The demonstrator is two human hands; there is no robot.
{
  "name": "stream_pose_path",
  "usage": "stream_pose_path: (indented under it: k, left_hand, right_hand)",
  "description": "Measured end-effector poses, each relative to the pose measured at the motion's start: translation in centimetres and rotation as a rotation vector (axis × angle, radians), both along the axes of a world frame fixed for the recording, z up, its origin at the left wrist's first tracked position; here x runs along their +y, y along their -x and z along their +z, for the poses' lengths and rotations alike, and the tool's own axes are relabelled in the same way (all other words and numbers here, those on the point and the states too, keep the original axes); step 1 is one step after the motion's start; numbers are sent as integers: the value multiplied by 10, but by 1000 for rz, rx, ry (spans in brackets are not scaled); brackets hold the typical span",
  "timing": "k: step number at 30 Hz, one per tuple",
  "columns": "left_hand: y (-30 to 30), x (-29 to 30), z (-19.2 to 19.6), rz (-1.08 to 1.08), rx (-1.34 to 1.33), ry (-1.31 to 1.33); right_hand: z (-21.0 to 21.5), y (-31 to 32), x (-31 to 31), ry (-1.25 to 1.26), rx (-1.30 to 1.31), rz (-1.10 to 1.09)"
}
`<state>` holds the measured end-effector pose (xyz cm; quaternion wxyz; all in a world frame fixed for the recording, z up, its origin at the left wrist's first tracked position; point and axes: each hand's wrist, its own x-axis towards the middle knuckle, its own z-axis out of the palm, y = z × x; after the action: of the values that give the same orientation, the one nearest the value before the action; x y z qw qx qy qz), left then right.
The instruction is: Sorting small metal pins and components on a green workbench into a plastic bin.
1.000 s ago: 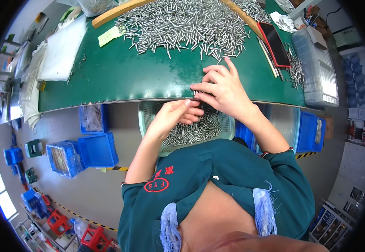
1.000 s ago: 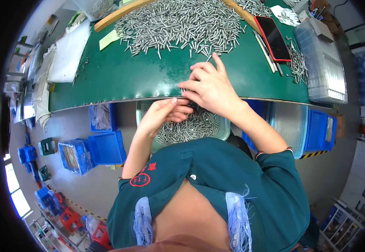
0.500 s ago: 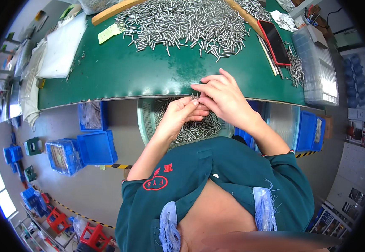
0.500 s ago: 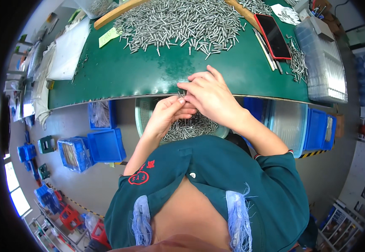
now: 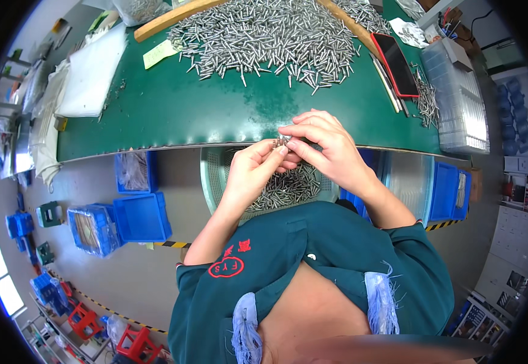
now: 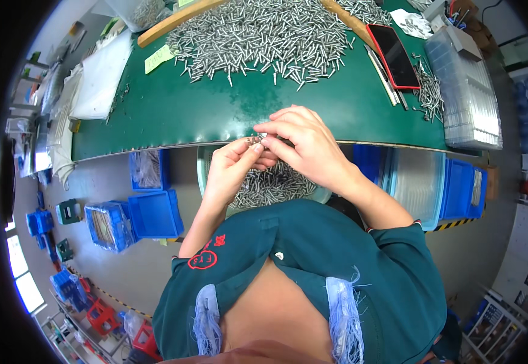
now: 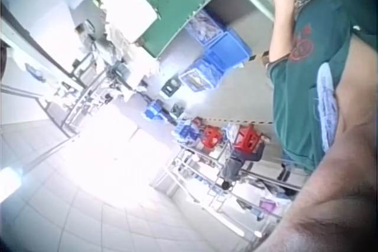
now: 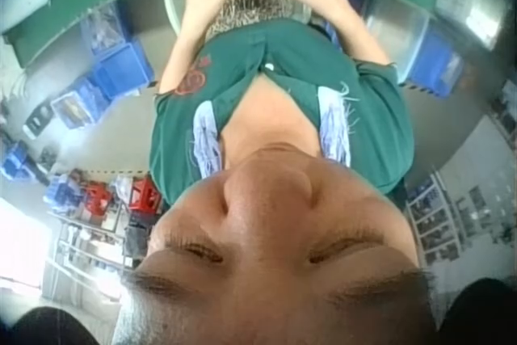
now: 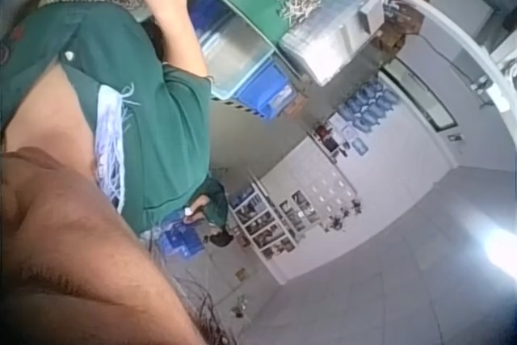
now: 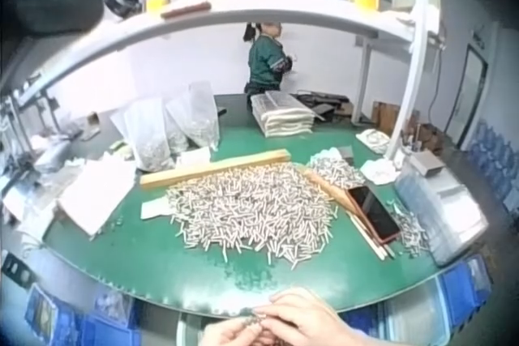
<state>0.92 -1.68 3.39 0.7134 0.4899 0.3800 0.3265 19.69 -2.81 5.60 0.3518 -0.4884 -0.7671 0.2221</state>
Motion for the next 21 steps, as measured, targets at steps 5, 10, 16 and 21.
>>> stream_pose_path:
  k: [5, 10, 16, 21]
  left_hand:
    - [0, 3, -1, -8, 2, 2]
    - [0, 6, -2, -34, 47, -1]
    - [1, 16, 0, -133, 306, -148]
    - [4, 29, 20, -237, 390, -207]
  right_hand:
    - [0, 0, -1, 49, 38, -18]
    - [-4, 1, 0, 79, 90, -39]
    - [-6, 4, 7, 65, 74, -36]
    - [-12, 4, 11, 146, 262, -43]
